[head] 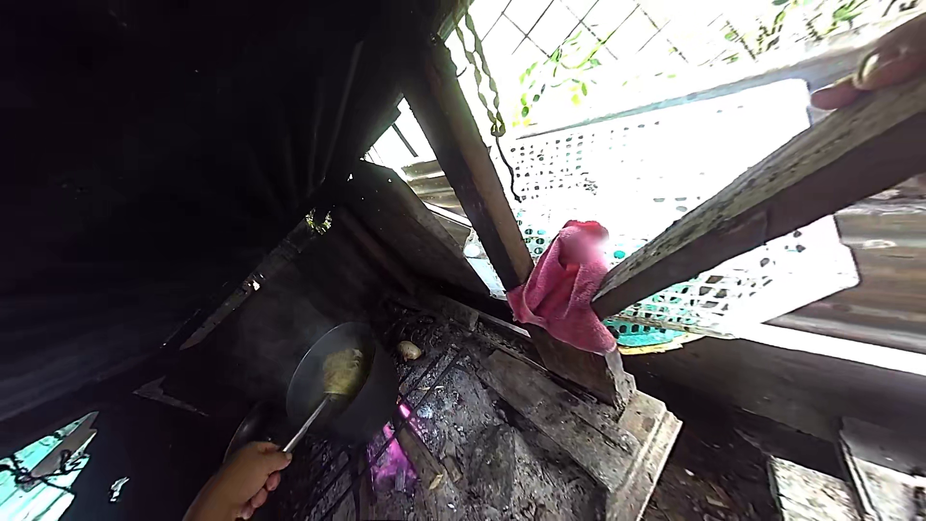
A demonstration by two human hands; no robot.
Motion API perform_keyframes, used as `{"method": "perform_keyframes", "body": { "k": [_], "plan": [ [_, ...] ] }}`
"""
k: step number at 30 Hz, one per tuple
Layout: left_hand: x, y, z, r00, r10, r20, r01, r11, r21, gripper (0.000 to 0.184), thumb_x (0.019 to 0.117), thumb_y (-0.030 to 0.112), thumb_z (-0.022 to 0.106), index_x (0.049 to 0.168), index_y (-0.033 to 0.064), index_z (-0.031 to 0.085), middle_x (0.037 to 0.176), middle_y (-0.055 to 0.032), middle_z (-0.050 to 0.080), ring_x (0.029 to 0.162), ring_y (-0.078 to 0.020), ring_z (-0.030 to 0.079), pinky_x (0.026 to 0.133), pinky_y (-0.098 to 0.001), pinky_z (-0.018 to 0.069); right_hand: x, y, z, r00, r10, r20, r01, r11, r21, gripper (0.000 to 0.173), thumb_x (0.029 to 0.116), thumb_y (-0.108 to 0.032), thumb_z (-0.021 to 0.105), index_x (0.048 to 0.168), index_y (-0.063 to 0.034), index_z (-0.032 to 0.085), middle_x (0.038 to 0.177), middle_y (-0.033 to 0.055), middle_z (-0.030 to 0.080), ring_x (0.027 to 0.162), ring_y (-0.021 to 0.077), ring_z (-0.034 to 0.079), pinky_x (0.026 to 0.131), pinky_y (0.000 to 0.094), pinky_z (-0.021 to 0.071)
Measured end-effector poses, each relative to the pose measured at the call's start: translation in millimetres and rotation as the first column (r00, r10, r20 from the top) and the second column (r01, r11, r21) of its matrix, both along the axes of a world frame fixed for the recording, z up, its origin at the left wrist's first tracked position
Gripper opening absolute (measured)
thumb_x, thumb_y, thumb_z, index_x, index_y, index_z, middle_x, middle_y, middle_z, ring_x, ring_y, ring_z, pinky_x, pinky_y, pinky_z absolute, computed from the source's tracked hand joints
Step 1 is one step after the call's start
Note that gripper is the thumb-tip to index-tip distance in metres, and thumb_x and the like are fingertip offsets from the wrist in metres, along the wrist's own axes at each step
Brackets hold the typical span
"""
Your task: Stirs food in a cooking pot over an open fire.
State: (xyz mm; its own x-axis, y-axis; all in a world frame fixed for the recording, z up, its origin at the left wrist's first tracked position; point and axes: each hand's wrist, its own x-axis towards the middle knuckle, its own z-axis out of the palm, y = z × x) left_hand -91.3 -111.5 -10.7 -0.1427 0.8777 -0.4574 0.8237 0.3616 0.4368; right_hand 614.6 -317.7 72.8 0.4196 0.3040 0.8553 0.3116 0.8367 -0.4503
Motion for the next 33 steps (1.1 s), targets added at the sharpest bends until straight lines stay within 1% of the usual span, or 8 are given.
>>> {"method": "perform_keyframes", "body": {
  "k": [9, 13, 18, 21, 23, 25, 27, 33],
  "plan": [
    [6, 37, 95, 0.931, -0.071, -0.357, 0.05, 0.996, -0.068, 0.022, 0.1014, 0.032, 0.065, 0.104, 0.0101, 0.068, 0.063, 0.0003, 0.057, 0.043, -0.0086, 0.046, 0.041, -0.0251, 0.0412, -24, -6, 17, 0.996, -0.016, 0.086, 0.016, 1.0, -0.004, 0.007, 0.0935, -0.026, 0.071, 0.098, -0.0239, 0.066, 0.088, -0.014, 0.067, 0.088, 0.0005, 0.067, 0.086, 0.0198, 0.0581],
    [20, 55, 117, 0.878, -0.085, -0.471, 0.048, 0.995, -0.092, 0.023, 0.1022, 0.033, 0.063, 0.1, 0.0106, 0.068, 0.062, 0.0006, 0.057, 0.045, -0.008, 0.048, 0.043, -0.0246, 0.0417, -28, -6, 19, 0.997, 0.01, 0.072, -0.013, 0.999, 0.032, 0.011, 0.0903, -0.026, 0.075, 0.097, -0.0237, 0.066, 0.088, -0.0135, 0.067, 0.087, 0.0017, 0.067, 0.085, 0.0216, 0.0596],
    [44, 78, 128, 0.764, -0.125, -0.634, 0.087, 0.992, -0.09, 0.021, 0.1002, 0.03, 0.065, 0.095, 0.0107, 0.072, 0.061, 0.002, 0.06, 0.046, -0.0061, 0.05, 0.046, -0.0227, 0.0415, -24, -4, 16, 0.998, 0.001, 0.06, -0.003, 0.999, 0.034, 0.012, 0.0925, -0.025, 0.073, 0.101, -0.0226, 0.064, 0.09, -0.013, 0.066, 0.088, 0.0023, 0.068, 0.085, 0.0208, 0.0598],
    [62, 91, 124, 0.672, -0.159, -0.723, 0.129, 0.987, -0.097, 0.02, 0.098, 0.026, 0.068, 0.09, 0.0086, 0.072, 0.064, 0.0007, 0.064, 0.052, -0.0083, 0.055, 0.052, -0.0259, 0.045, -17, -3, 12, 0.999, 0.008, 0.046, -0.009, 1.0, 0.024, 0.012, 0.0929, -0.025, 0.072, 0.102, -0.0219, 0.065, 0.089, -0.0125, 0.067, 0.087, 0.0027, 0.068, 0.086, 0.0211, 0.0594],
    [71, 101, 115, 0.6, -0.168, -0.782, 0.189, 0.98, -0.065, 0.016, 0.0935, 0.021, 0.069, 0.09, 0.0054, 0.072, 0.073, -0.0047, 0.066, 0.061, -0.0149, 0.061, 0.059, -0.0342, 0.0512, -19, -4, 11, 0.999, -0.015, 0.031, 0.014, 1.0, 0.021, 0.01, 0.0929, -0.027, 0.073, 0.099, -0.0222, 0.066, 0.089, -0.0123, 0.068, 0.088, 0.0034, 0.068, 0.087, 0.0224, 0.0595],
    [83, 107, 105, 0.518, -0.19, -0.834, 0.284, 0.958, -0.042, 0.02, 0.089, 0.021, 0.07, 0.098, 0.0038, 0.074, 0.093, -0.0149, 0.073, 0.083, -0.0291, 0.071, 0.074, -0.0537, 0.057, -17, -3, 12, 0.999, 0.006, 0.036, -0.008, 0.999, 0.046, 0.01, 0.0925, -0.025, 0.073, 0.099, -0.0217, 0.067, 0.089, -0.0115, 0.068, 0.087, 0.004, 0.068, 0.087, 0.0227, 0.0596],
    [101, 106, 93, 0.441, -0.219, -0.871, 0.364, 0.93, -0.049, 0.026, 0.0893, 0.025, 0.069, 0.108, 0.0092, 0.075, 0.113, -0.0188, 0.073, 0.107, -0.0397, 0.069, 0.086, -0.0681, 0.0542, -16, -5, 13, 0.998, 0.025, 0.053, -0.027, 0.999, 0.04, 0.012, 0.092, -0.025, 0.074, 0.101, -0.0227, 0.066, 0.089, -0.0121, 0.067, 0.086, 0.0037, 0.068, 0.085, 0.0221, 0.0599],
    [127, 66, 39, 0.389, -0.322, -0.863, 0.447, 0.885, -0.129, 0.032, 0.0882, 0.024, 0.068, 0.117, 0.0121, 0.072, 0.12, -0.0185, 0.071, 0.113, -0.0419, 0.068, 0.086, -0.0687, 0.055, -10, -7, 9, 0.996, 0.026, 0.08, -0.027, 1.0, 0.013, 0.007, 0.0969, -0.027, 0.07, 0.099, -0.0211, 0.068, 0.092, -0.0098, 0.069, 0.091, 0.0066, 0.069, 0.089, 0.025, 0.0597]
  ]
}}
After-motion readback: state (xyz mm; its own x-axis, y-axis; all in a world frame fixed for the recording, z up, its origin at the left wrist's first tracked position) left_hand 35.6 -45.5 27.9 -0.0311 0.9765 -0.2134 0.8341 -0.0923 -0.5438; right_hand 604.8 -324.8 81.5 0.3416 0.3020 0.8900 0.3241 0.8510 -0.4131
